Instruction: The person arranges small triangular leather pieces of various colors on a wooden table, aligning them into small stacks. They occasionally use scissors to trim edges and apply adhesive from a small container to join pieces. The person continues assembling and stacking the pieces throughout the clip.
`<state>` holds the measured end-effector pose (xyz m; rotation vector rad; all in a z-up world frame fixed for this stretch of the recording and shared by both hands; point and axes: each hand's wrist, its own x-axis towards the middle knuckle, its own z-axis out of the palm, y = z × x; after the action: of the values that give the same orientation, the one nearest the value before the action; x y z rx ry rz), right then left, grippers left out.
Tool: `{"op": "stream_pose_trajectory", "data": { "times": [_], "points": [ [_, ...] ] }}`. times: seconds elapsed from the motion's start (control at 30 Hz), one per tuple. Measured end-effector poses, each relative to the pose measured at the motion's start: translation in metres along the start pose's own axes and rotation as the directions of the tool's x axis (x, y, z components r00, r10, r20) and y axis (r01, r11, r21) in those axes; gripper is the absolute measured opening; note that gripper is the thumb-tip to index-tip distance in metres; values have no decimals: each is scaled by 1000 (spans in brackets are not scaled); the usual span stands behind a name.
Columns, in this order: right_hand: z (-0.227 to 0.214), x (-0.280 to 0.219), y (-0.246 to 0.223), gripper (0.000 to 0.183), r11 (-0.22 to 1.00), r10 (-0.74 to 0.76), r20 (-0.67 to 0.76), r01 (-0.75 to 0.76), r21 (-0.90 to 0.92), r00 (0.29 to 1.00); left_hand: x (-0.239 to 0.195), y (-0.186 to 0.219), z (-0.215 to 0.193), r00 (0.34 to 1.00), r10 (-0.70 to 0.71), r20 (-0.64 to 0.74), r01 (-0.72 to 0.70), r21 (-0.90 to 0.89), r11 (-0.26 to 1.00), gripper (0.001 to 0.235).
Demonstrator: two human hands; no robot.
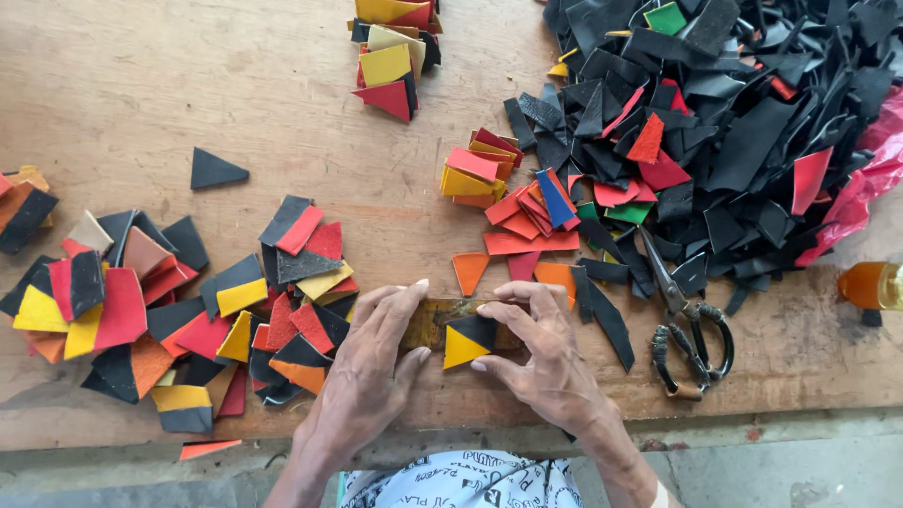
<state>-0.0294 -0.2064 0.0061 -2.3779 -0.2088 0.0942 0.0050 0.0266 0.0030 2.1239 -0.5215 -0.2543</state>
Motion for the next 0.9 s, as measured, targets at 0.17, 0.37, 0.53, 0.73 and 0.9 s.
{"op": "stream_pose_trajectory", "data": {
  "times": [0.17,0.37,0.53,0.73,0.9],
  "points": [
    [4,1,-1,63,1000,-28,5,29,-6,1000,3,3,-1,999,-3,43,3,-3,1000,77],
    [-5,-5,0,78,1000,-26,-33,27,11,999,2,6,-1,999,13,35,-13,0,1000,73],
    [-39,-18,15,55,993,14,-183,-35,-113,983,2,6,7,999,-20,-36,18,-31,999,62],
    [-67,-19,35,31,977,148,-373,-195,-91,916,4,3,11,998,11,-63,-12,-20,1000,56],
    [-54,-4,38,30,986,-3,-315,-50,-162,949,4,0,13,999,33,-34,-34,-33,999,53]
  ]
}}
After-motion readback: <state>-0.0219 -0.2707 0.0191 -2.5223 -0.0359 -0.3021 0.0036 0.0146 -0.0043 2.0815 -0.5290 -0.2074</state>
